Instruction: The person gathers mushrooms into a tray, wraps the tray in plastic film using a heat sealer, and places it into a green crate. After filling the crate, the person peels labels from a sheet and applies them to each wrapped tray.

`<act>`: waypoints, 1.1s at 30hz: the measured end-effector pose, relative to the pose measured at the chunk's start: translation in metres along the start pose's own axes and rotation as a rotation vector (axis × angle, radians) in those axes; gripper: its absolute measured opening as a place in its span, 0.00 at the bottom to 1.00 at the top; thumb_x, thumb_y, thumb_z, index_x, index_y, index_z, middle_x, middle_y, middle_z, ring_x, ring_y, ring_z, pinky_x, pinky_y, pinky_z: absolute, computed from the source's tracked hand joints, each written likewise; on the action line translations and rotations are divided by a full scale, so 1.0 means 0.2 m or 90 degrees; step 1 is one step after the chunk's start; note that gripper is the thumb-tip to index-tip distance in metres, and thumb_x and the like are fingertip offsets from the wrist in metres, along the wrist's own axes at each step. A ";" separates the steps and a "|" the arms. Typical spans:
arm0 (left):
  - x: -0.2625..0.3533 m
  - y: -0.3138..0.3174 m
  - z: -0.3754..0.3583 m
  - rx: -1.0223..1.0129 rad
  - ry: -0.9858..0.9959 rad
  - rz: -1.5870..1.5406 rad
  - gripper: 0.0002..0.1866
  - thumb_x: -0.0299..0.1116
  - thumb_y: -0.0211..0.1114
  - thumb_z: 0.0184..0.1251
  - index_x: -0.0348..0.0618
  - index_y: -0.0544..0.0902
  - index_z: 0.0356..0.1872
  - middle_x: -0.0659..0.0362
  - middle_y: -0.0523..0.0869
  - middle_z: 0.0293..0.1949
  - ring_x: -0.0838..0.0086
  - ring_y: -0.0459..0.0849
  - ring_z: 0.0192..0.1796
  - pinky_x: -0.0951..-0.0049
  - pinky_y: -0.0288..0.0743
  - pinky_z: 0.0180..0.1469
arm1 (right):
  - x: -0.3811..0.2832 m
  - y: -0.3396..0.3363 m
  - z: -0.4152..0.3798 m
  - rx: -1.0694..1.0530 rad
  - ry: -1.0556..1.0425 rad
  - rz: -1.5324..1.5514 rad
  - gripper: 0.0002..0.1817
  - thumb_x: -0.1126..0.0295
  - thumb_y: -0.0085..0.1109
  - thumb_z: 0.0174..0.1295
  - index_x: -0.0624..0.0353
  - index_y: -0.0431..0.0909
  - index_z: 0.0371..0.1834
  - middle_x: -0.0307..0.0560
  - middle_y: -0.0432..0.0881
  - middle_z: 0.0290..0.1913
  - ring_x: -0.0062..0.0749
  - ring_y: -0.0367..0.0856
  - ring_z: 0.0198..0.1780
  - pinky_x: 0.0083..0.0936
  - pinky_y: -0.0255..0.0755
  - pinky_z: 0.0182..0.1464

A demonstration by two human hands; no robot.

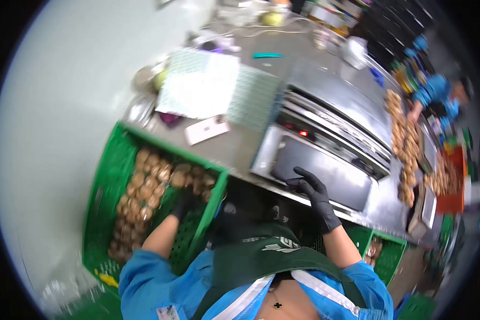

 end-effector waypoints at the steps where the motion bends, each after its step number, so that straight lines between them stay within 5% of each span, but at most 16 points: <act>1: -0.03 -0.04 -0.08 0.120 0.131 -0.156 0.39 0.29 0.66 0.43 0.34 0.59 0.60 0.38 0.73 0.50 0.47 0.74 0.50 0.57 0.71 0.49 | 0.04 -0.13 -0.02 0.027 0.012 -0.017 0.21 0.69 0.50 0.63 0.63 0.64 0.59 0.49 0.79 0.44 0.30 0.76 0.47 0.26 0.67 0.54; 2: 0.01 -0.10 -0.10 0.026 0.065 0.053 0.36 0.27 0.64 0.43 0.37 0.62 0.59 0.38 0.73 0.49 0.47 0.75 0.49 0.57 0.71 0.50 | 0.04 -0.24 -0.05 0.037 -0.017 -0.037 0.20 0.70 0.51 0.62 0.62 0.65 0.58 0.49 0.79 0.44 0.29 0.77 0.46 0.25 0.69 0.52; 4: 0.27 -0.35 -0.33 -0.120 0.228 0.302 0.14 0.30 0.61 0.47 0.41 0.77 0.38 0.42 0.80 0.35 0.49 0.80 0.38 0.56 0.74 0.40 | 0.04 -0.56 -0.15 0.146 -0.059 0.005 0.18 0.70 0.51 0.63 0.62 0.68 0.56 0.48 0.79 0.42 0.27 0.77 0.44 0.23 0.69 0.50; 5: 0.24 -0.57 -0.30 0.004 0.220 0.008 0.06 0.31 0.58 0.51 0.40 0.78 0.27 0.50 0.81 0.25 0.57 0.82 0.29 0.61 0.74 0.31 | 0.03 -0.76 -0.24 0.216 -0.072 0.052 0.16 0.71 0.50 0.63 0.62 0.70 0.53 0.46 0.80 0.41 0.26 0.77 0.43 0.20 0.70 0.48; 6: 0.13 -0.77 -0.28 0.041 0.032 -0.114 0.07 0.32 0.56 0.53 0.40 0.78 0.25 0.54 0.79 0.20 0.69 0.81 0.27 0.70 0.73 0.28 | 0.04 -1.02 -0.31 0.308 -0.101 0.028 0.15 0.71 0.50 0.63 0.61 0.71 0.53 0.45 0.80 0.39 0.25 0.77 0.41 0.20 0.70 0.47; 7: 0.39 -0.98 -0.45 0.024 0.015 -0.496 0.09 0.34 0.56 0.54 0.38 0.78 0.26 0.59 0.74 0.12 0.76 0.73 0.16 0.75 0.65 0.15 | 0.04 -1.29 -0.42 0.386 -0.141 0.038 0.15 0.70 0.49 0.63 0.61 0.71 0.52 0.45 0.80 0.39 0.25 0.77 0.40 0.21 0.69 0.47; 9: 0.29 -1.15 -0.32 0.037 0.168 -0.786 0.10 0.31 0.54 0.54 0.34 0.77 0.32 0.56 0.75 0.14 0.75 0.73 0.15 0.76 0.68 0.18 | 0.05 -1.78 -0.62 0.539 -0.161 0.007 0.16 0.67 0.49 0.63 0.59 0.72 0.52 0.43 0.81 0.40 0.24 0.76 0.41 0.21 0.68 0.46; 12: 1.74 -1.12 -0.70 0.012 0.424 -0.437 0.09 0.30 0.56 0.57 0.35 0.78 0.34 0.54 0.81 0.26 0.78 0.80 0.29 0.79 0.74 0.32 | 0.09 -2.38 -0.76 0.685 -0.133 0.045 0.21 0.61 0.55 0.58 0.59 0.72 0.53 0.42 0.77 0.44 0.24 0.72 0.44 0.22 0.66 0.48; 14: 2.25 -0.79 -0.57 -0.182 0.365 -0.452 0.12 0.26 0.56 0.58 0.33 0.77 0.43 0.54 0.83 0.34 0.76 0.81 0.34 0.79 0.75 0.38 | 0.21 -2.88 -0.88 0.844 -0.150 -0.077 0.25 0.57 0.58 0.56 0.57 0.72 0.54 0.42 0.77 0.45 0.26 0.72 0.45 0.21 0.65 0.51; 18: 2.79 -0.30 -0.52 -0.300 0.416 -0.295 0.16 0.27 0.59 0.57 0.37 0.76 0.48 0.55 0.83 0.40 0.74 0.82 0.39 0.76 0.74 0.44 | 0.32 -3.73 -1.15 1.000 -0.180 -0.268 0.29 0.53 0.62 0.50 0.58 0.70 0.53 0.55 0.73 0.53 0.40 0.71 0.55 0.27 0.63 0.56; 21: 3.13 -0.15 -0.56 -0.350 0.423 -0.228 0.15 0.26 0.58 0.59 0.35 0.76 0.48 0.54 0.83 0.39 0.73 0.81 0.41 0.76 0.74 0.46 | 0.33 -4.10 -1.27 1.039 0.045 -0.447 0.35 0.43 0.55 0.51 0.51 0.66 0.59 0.60 0.60 0.63 0.50 0.63 0.62 0.32 0.56 0.62; 26: 3.59 0.02 -0.60 -0.415 0.509 -0.156 0.15 0.27 0.58 0.61 0.32 0.75 0.49 0.52 0.82 0.41 0.72 0.81 0.42 0.75 0.74 0.47 | 0.46 -4.42 -1.26 1.026 0.187 -0.508 0.37 0.38 0.51 0.49 0.48 0.67 0.59 0.57 0.62 0.63 0.50 0.60 0.64 0.35 0.53 0.64; 27: 3.70 0.04 -0.60 -0.418 0.501 -0.151 0.15 0.27 0.58 0.61 0.32 0.75 0.49 0.52 0.82 0.41 0.72 0.81 0.42 0.75 0.74 0.47 | 0.48 -4.41 -1.20 0.919 0.231 -0.481 0.37 0.37 0.50 0.48 0.47 0.67 0.59 0.53 0.66 0.60 0.51 0.60 0.63 0.36 0.54 0.64; 29: 4.03 0.09 -0.74 -0.342 0.735 0.000 0.16 0.30 0.59 0.59 0.37 0.76 0.49 0.53 0.82 0.43 0.69 0.80 0.47 0.70 0.71 0.50 | 0.48 -4.31 -1.15 0.842 0.254 -0.479 0.36 0.37 0.47 0.47 0.44 0.69 0.58 0.45 0.75 0.53 0.53 0.65 0.59 0.39 0.57 0.61; 32: 4.20 0.48 -0.52 -0.586 0.417 -0.535 0.21 0.24 0.57 0.61 0.37 0.68 0.56 0.55 0.75 0.53 0.73 0.73 0.55 0.74 0.66 0.57 | 0.54 -4.13 -1.08 0.777 0.279 -0.464 0.38 0.36 0.48 0.47 0.46 0.66 0.60 0.52 0.71 0.56 0.52 0.68 0.55 0.40 0.62 0.57; 33: 4.32 0.52 -0.48 -0.405 0.577 -0.315 0.26 0.24 0.57 0.61 0.39 0.61 0.61 0.55 0.70 0.58 0.73 0.70 0.58 0.74 0.65 0.59 | 0.57 -4.06 -1.06 0.787 0.269 -0.515 0.41 0.35 0.49 0.47 0.48 0.63 0.61 0.56 0.67 0.59 0.52 0.68 0.56 0.40 0.62 0.57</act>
Point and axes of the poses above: each hand's wrist, its own z-axis towards the middle knuckle, its own y-axis out of the palm, x = y × z, the point moved 10 cm from there along z, towards the middle knuckle
